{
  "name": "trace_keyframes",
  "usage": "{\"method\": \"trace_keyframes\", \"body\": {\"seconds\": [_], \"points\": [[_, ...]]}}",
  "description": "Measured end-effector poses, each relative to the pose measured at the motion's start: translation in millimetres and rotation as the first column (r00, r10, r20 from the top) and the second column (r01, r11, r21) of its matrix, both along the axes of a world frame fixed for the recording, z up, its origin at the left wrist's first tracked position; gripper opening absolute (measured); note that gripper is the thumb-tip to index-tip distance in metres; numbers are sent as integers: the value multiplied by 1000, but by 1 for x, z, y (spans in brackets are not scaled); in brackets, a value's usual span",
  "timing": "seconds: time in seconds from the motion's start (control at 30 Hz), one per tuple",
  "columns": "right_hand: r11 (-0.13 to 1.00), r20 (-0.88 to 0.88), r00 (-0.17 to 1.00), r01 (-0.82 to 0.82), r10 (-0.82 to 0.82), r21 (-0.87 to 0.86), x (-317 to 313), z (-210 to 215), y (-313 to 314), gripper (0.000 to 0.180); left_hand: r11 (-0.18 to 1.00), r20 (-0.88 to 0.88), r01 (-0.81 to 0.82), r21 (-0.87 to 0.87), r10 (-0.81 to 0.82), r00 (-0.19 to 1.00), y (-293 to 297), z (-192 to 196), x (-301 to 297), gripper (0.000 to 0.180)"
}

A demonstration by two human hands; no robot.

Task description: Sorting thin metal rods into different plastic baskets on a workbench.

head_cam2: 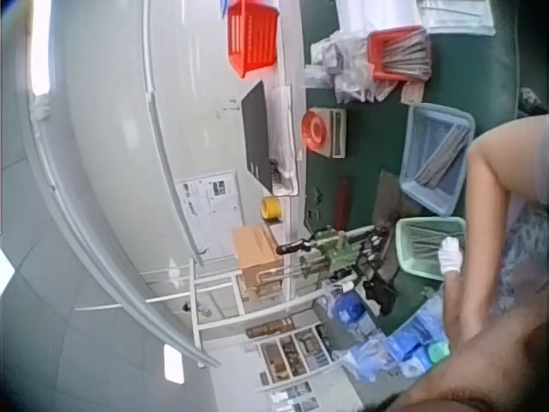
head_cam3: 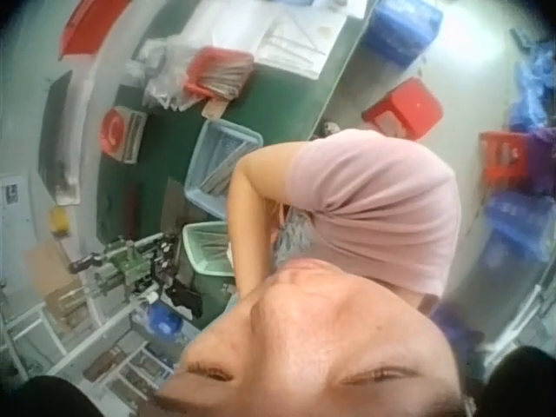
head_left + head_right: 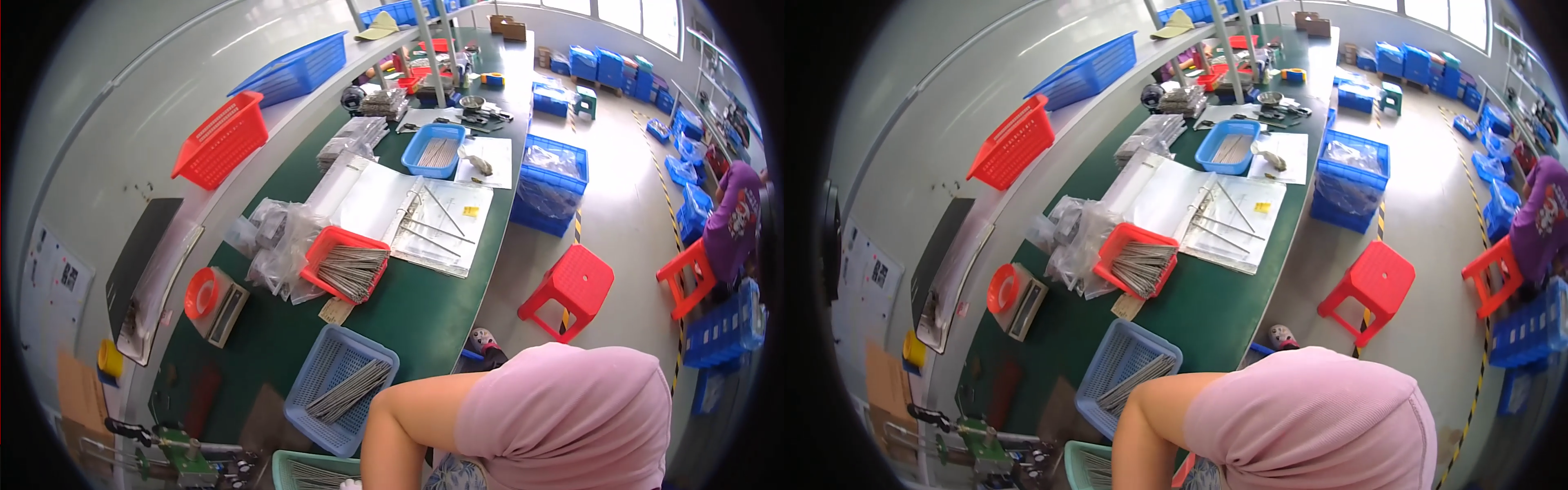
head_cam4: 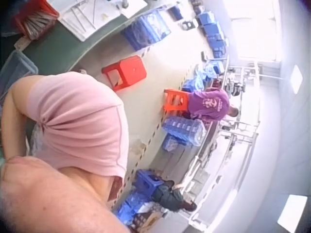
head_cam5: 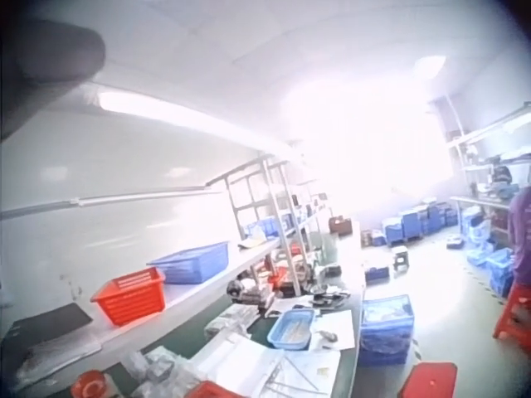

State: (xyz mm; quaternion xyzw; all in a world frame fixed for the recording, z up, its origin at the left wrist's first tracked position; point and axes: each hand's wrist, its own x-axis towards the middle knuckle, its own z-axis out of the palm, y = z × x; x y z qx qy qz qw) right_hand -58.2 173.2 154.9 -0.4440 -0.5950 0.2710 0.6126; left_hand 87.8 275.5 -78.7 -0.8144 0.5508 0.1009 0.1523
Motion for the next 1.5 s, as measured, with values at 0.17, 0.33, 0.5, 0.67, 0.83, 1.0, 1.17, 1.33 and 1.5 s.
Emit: {"method": "trace_keyframes", "body": {"seconds": [0.17,0.33,0.5,0.67,0.83,1.0,1.17,1.33,1.5], "points": [[999,84,996,-3,-1,51,8,-4,30,30,996,11,62,-66,-62,998,-3,10,17,19],[993,179,983,21,-42,115,7,-19,46,31,988,-18,88,-127,-91,996,5,12,19,20],[814,412,763,575,-498,-80,15,4,4,36,975,-64,74,-211,-89,994,13,3,7,21],[548,380,559,823,-737,-148,25,-24,-88,37,954,-82,64,-293,-92,992,25,11,5,22],[276,147,441,753,-885,-597,11,-79,-211,33,924,-107,37,-380,-84,991,35,14,1,23],[-76,178,165,489,-970,-869,-60,-131,-289,31,853,-60,-102,-512,83,995,12,52,-7,20],[-80,31,-153,324,-988,-943,-105,-148,-312,23,135,-200,-449,-883,758,621,-25,109,9,23],[-313,296,-125,566,-947,-762,-112,-169,-300,18,-456,-472,-280,-845,390,791,-40,189,1,27],[-287,302,-116,731,-946,-620,-99,-151,-297,16,-283,-605,-535,-796,380,700,-93,223,-49,29]]}}
